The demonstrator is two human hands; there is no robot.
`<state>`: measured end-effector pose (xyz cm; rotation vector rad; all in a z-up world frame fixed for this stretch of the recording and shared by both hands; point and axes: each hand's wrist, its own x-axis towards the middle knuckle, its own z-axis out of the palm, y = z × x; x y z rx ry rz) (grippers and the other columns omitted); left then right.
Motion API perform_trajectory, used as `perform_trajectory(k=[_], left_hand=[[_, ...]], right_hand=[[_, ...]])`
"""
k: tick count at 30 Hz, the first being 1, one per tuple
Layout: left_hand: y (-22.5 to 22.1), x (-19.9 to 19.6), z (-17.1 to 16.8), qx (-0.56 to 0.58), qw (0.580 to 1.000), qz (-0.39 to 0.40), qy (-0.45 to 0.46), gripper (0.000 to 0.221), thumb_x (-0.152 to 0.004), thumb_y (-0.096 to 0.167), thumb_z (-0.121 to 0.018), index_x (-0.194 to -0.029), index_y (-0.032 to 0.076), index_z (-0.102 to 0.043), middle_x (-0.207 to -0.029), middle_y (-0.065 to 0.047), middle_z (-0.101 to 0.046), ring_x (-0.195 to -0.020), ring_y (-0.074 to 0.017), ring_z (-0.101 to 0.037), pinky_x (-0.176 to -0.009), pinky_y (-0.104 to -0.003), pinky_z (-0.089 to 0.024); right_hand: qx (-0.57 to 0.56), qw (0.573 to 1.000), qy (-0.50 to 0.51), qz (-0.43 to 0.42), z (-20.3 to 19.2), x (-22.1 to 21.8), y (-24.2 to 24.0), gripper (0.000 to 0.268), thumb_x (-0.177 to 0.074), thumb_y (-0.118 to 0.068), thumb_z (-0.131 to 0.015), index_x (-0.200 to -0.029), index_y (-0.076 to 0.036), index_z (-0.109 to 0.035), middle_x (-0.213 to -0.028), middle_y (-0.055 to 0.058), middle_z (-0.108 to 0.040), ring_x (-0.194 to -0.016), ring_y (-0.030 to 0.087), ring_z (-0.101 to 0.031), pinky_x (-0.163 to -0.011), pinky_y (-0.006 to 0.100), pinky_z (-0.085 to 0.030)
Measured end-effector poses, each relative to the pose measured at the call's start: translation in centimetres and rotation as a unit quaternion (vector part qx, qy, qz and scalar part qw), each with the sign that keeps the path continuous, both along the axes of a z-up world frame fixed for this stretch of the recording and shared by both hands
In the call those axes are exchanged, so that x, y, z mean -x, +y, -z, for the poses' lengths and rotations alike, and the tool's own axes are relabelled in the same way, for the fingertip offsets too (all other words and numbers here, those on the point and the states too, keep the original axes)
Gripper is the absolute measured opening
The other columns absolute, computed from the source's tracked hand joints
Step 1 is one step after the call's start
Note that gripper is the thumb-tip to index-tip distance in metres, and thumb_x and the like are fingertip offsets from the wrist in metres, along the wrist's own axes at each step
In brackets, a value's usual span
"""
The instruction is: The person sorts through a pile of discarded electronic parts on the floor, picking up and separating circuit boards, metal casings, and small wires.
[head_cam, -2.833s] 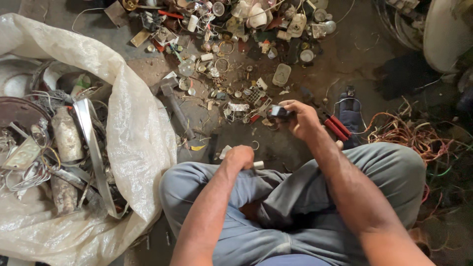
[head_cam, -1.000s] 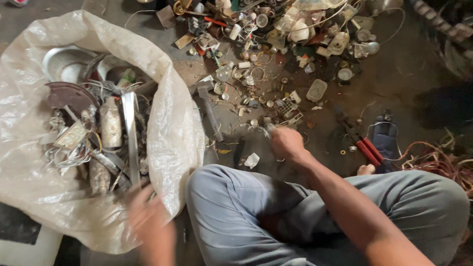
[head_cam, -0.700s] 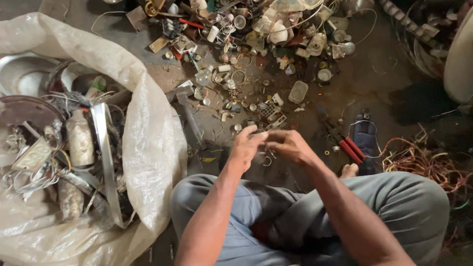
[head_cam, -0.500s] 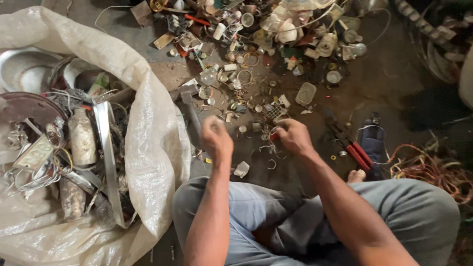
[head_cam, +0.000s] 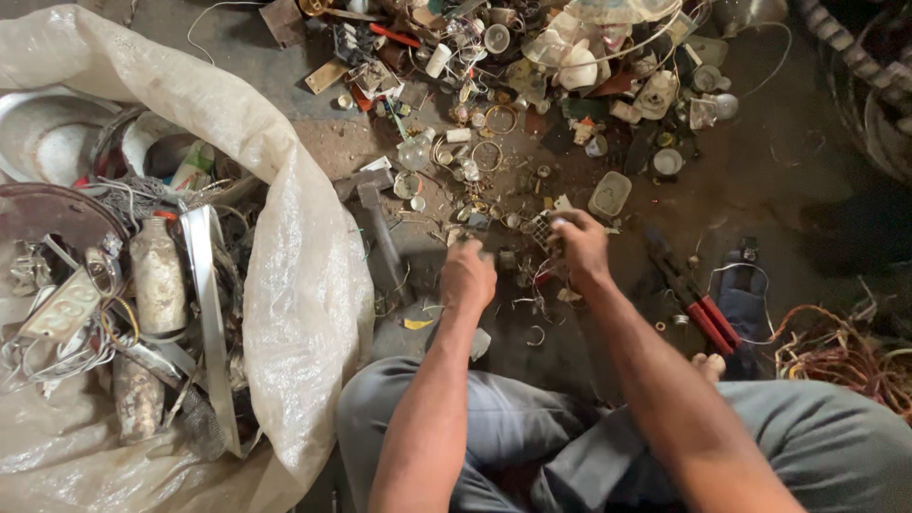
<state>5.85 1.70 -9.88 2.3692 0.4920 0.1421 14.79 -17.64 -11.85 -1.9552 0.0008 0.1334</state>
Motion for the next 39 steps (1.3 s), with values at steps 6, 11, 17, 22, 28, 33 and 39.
perform_trajectory(k=[6,11,17,22,28,33,39], left_hand=[[2.8,-1.9,-0.5,0.652,0.734,-0.169,-0.082,0.024,-0.095,0.022,-0.059,-0.099,0.0,-0.068,-0.077,-0.012,-0.062,-0.052,-0.0256,-0.057,-0.045,-0.041,-0.045],[5.2,-2.2,-1.2,0.752,0.607,-0.249,-0.066,0.023,-0.092,0.029,-0.056,-0.099,0.007,-0.061,-0.082,-0.011,-0.068,-0.06,-0.0248,-0.064,-0.048,-0.038,-0.051],[2.8,-2.8,0.3,0.642,0.726,-0.236,-0.071,0.015,-0.088,0.01,-0.067,-0.103,0.005,-0.064,-0.084,-0.008,-0.067,-0.068,-0.0213,-0.067,-0.052,-0.037,-0.053],[3.1,-2.5,-0.2,0.329,0.904,-0.251,-0.11,0.012,-0.09,0.013,-0.071,-0.1,0.006,-0.074,-0.075,-0.003,-0.068,-0.062,-0.012,-0.062,-0.052,-0.025,-0.048],[3.2,-2.7,-1.4,0.502,0.817,-0.274,-0.07,0.011,-0.09,0.013,-0.065,-0.097,0.006,-0.069,-0.058,-0.001,-0.055,-0.042,-0.0097,-0.049,-0.036,-0.027,-0.039],[2.4,-2.9,-2.4,0.543,0.803,-0.247,-0.015,0.01,-0.089,0.015,-0.064,-0.096,0.008,-0.067,-0.057,-0.001,-0.053,-0.04,-0.01,-0.044,-0.035,-0.027,-0.031],[3.1,-2.6,-3.7,0.53,0.805,-0.265,-0.024,0.011,-0.089,0.015,-0.065,-0.094,0.005,-0.068,-0.059,-0.001,-0.055,-0.042,-0.0095,-0.047,-0.035,-0.026,-0.033]], right_hand=[[0.119,0.991,0.037,-0.047,-4.0,-0.9,4.8,0.024,-0.09,-0.022,-0.073,-0.106,-0.004,-0.076,-0.088,0.013,-0.076,-0.077,0.018,-0.069,-0.072,0.034,-0.055],[0.247,0.967,-0.003,-0.059,-3.1,-1.6,6.3,0.024,-0.094,-0.027,-0.073,-0.108,-0.007,-0.078,-0.097,0.018,-0.076,-0.088,0.031,-0.07,-0.078,0.042,-0.054],[0.138,0.99,-0.024,-0.023,-0.9,0.0,2.9,0.029,-0.092,-0.029,-0.069,-0.112,-0.008,-0.072,-0.102,0.016,-0.076,-0.092,0.029,-0.076,-0.083,0.04,-0.059],[0.349,0.92,-0.111,-0.139,-0.2,-2.1,5.0,0.021,-0.093,-0.026,-0.073,-0.098,-0.006,-0.079,-0.096,0.017,-0.074,-0.088,0.035,-0.069,-0.076,0.046,-0.054],[-0.084,0.989,0.117,-0.013,1.1,-1.2,1.9,0.017,-0.091,-0.021,-0.073,-0.102,-0.008,-0.071,-0.09,0.011,-0.072,-0.073,0.023,-0.068,-0.063,0.039,-0.051],[-0.434,0.829,0.347,0.065,1.4,-1.9,0.4,0.036,-0.074,-0.015,-0.066,-0.109,-0.007,-0.066,-0.093,0.013,-0.075,-0.068,0.025,-0.071,-0.054,0.036,-0.051],[0.2,0.972,-0.052,-0.11,2.9,-5.6,7.2,0.028,-0.086,-0.03,-0.081,-0.1,-0.006,-0.079,-0.084,0.011,-0.072,-0.072,0.022,-0.067,-0.066,0.035,-0.051]])
